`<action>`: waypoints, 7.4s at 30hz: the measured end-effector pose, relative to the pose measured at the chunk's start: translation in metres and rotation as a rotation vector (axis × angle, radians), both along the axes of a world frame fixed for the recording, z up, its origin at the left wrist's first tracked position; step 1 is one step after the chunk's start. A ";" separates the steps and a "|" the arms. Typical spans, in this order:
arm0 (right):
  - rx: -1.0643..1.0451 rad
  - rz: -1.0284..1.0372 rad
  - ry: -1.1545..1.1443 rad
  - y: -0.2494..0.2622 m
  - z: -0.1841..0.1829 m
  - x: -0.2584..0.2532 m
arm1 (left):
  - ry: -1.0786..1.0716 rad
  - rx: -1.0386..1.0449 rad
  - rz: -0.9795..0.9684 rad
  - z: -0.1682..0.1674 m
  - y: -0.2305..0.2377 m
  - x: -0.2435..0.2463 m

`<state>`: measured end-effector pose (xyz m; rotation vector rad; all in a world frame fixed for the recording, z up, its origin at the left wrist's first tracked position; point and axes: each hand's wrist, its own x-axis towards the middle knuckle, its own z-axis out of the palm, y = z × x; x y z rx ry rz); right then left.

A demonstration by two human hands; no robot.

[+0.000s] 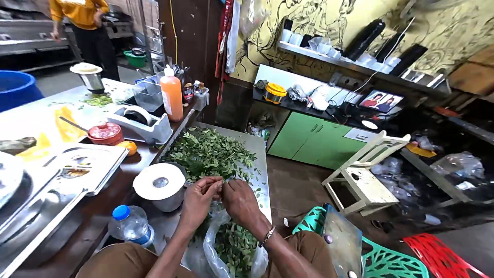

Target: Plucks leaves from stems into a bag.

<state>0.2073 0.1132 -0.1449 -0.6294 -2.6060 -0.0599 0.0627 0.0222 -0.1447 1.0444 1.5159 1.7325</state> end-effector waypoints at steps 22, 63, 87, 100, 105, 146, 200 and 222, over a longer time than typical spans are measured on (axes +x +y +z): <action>-0.210 -0.003 0.315 -0.029 0.033 0.043 | -0.093 0.271 0.083 0.011 -0.001 -0.021; -0.377 0.278 0.250 -0.009 0.032 -0.024 | -0.294 0.284 -0.193 0.012 -0.014 -0.035; -0.551 0.195 0.374 -0.065 0.021 0.021 | -0.384 0.357 -0.092 0.022 -0.016 -0.038; -1.181 0.168 0.467 -0.026 0.008 -0.012 | -0.038 0.079 -0.175 0.016 -0.009 -0.035; -1.105 0.055 0.471 -0.012 0.006 -0.014 | 0.324 -0.072 -0.031 0.003 -0.004 -0.028; -0.559 0.015 0.065 -0.058 -0.009 0.029 | 0.239 -0.212 0.308 0.020 -0.014 -0.034; -1.449 0.171 0.701 -0.045 0.016 -0.012 | -0.224 0.173 0.108 0.008 -0.002 0.011; -0.656 -0.079 0.423 -0.064 -0.020 0.086 | -0.229 0.249 0.343 0.021 -0.013 -0.024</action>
